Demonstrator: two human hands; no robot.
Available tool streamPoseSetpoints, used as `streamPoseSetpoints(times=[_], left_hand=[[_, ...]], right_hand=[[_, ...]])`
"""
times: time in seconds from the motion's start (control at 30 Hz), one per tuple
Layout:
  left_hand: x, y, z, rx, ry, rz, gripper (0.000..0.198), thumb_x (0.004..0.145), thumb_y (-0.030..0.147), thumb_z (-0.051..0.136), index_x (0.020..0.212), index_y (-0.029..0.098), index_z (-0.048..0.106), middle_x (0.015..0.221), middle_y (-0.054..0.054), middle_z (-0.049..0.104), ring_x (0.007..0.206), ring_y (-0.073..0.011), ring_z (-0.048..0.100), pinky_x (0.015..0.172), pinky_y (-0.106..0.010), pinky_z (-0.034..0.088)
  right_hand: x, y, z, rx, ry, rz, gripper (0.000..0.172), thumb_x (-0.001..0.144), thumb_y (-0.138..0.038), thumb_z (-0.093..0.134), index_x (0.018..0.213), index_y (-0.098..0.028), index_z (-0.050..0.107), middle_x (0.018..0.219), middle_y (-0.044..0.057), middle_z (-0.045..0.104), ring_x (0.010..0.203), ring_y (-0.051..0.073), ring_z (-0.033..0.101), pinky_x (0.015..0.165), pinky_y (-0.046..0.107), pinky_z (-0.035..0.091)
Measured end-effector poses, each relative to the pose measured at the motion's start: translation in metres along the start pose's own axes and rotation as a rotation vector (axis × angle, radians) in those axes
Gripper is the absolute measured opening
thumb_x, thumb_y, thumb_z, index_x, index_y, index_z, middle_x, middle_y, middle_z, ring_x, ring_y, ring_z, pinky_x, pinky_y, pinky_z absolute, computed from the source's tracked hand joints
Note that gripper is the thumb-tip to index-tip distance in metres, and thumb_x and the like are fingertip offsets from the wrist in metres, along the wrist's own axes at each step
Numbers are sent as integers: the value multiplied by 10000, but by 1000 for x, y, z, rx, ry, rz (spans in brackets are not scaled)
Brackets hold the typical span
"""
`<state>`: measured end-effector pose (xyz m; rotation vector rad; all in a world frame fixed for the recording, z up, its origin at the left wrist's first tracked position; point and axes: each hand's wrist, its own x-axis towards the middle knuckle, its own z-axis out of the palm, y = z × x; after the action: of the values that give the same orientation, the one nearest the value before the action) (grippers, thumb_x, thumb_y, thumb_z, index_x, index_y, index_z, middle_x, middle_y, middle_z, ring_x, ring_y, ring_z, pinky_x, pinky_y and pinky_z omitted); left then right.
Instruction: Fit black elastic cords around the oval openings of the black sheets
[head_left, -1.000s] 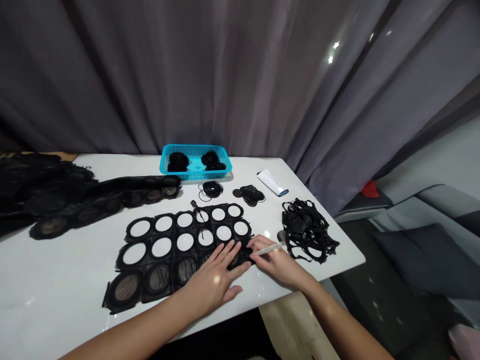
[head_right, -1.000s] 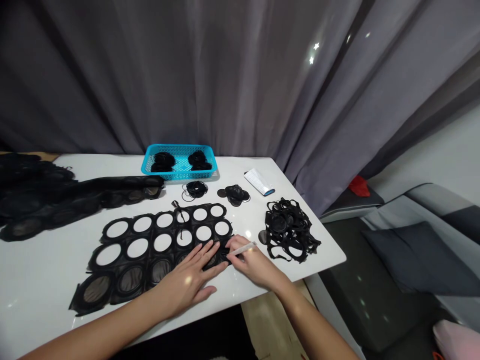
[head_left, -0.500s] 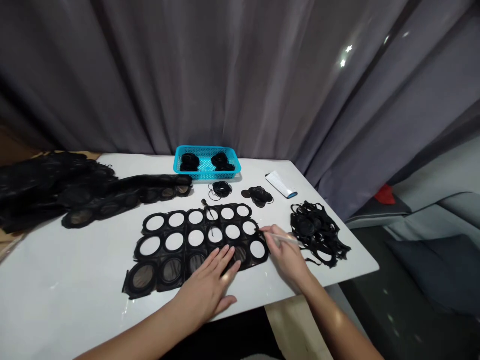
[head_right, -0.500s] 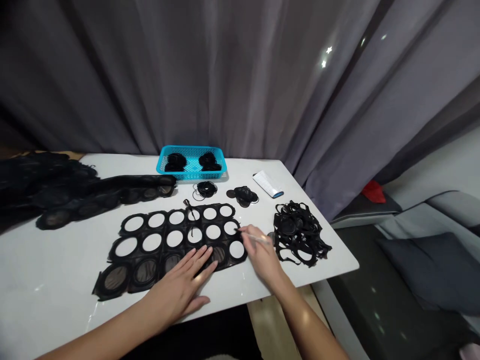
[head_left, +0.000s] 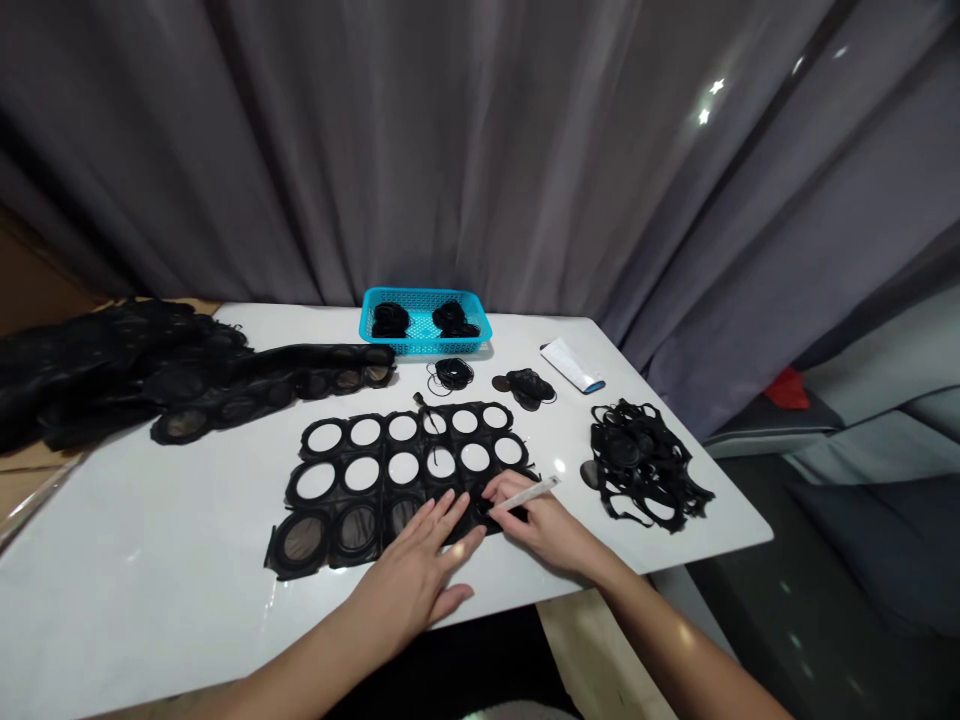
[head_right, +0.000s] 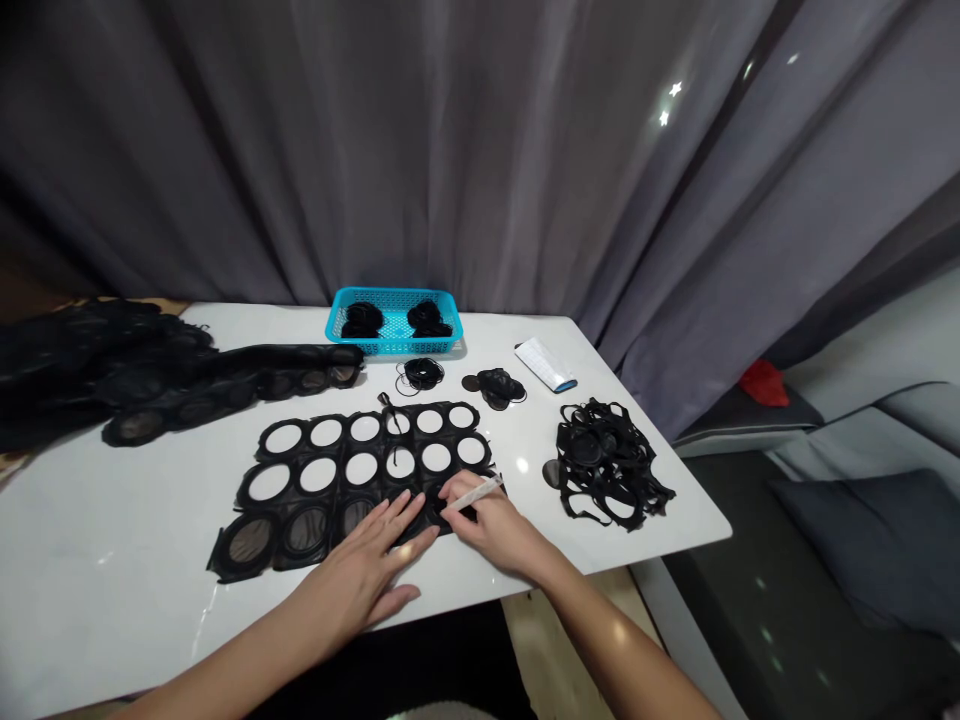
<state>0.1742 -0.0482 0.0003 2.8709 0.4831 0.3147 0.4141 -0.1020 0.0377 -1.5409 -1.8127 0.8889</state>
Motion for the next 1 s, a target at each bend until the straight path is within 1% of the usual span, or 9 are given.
streamPoseSetpoints(times=[0.23,0.4,0.47,0.57,0.63,0.7,0.77,0.9,1.0], left_hand=[[-1,0,1,2,0,2,677,892,299,700,1503,270,408,1624,-155,262,1472,-349,295,1138,-528,371],[-1,0,5,-12,16,-1,723,887,270,692,1531,270,362,1628,-147,253,1474,-352,287,1140,-529,366],[0,1,5,-16,31,-5,698,891,264,687,1520,269,384,1633,-139,242,1479,-358,270,1148,-533,351],[-1,3,2,-20,29,-5,662,904,294,686,1504,272,407,1635,-132,237,1484,-352,259,1155,-529,344],[-6,4,-3,-25,15,5,691,916,354,682,1525,265,369,1633,-133,241,1481,-337,275,1152,-513,358],[-14,4,-8,-8,24,-8,731,934,398,660,1554,234,309,1625,-143,261,1473,-327,300,1149,-501,371],[-26,2,-12,40,53,-41,723,956,393,632,1562,197,291,1609,-161,293,1462,-327,326,1143,-497,382],[-45,1,-12,91,79,-69,613,986,361,587,1533,202,359,1602,-160,310,1444,-323,365,1126,-483,410],[-49,2,-12,91,53,-83,607,970,363,606,1514,207,387,1599,-162,316,1440,-320,372,1116,-481,424]], right_hand=[[0,-4,1,-52,-7,-21,94,982,-203,510,945,-222,595,1091,36,609,977,184,585,886,323,472],[-6,2,18,-250,9,-197,150,969,-143,475,1032,-201,598,1154,109,619,1080,243,560,929,394,496],[-4,10,16,-275,149,-189,173,956,-132,463,1020,-199,609,1124,116,643,1066,255,577,925,415,504],[6,19,-2,-238,477,-42,185,994,-204,419,1003,-200,604,1028,106,658,976,249,618,896,419,512],[14,18,-14,-211,562,34,205,1017,-268,399,1003,-201,592,1025,100,654,943,243,628,874,406,511],[20,9,-16,-160,493,58,208,1023,-303,404,1013,-208,589,1024,83,658,925,230,632,853,377,508],[23,-4,-7,-93,344,33,194,1022,-303,421,1022,-217,594,1006,58,662,925,210,633,851,344,499],[23,-24,23,-11,32,-85,156,1016,-239,445,1024,-227,600,1022,29,657,968,175,623,876,297,474],[23,-28,33,9,-70,-105,125,998,-211,474,997,-223,598,1051,29,636,994,175,602,893,299,459]])
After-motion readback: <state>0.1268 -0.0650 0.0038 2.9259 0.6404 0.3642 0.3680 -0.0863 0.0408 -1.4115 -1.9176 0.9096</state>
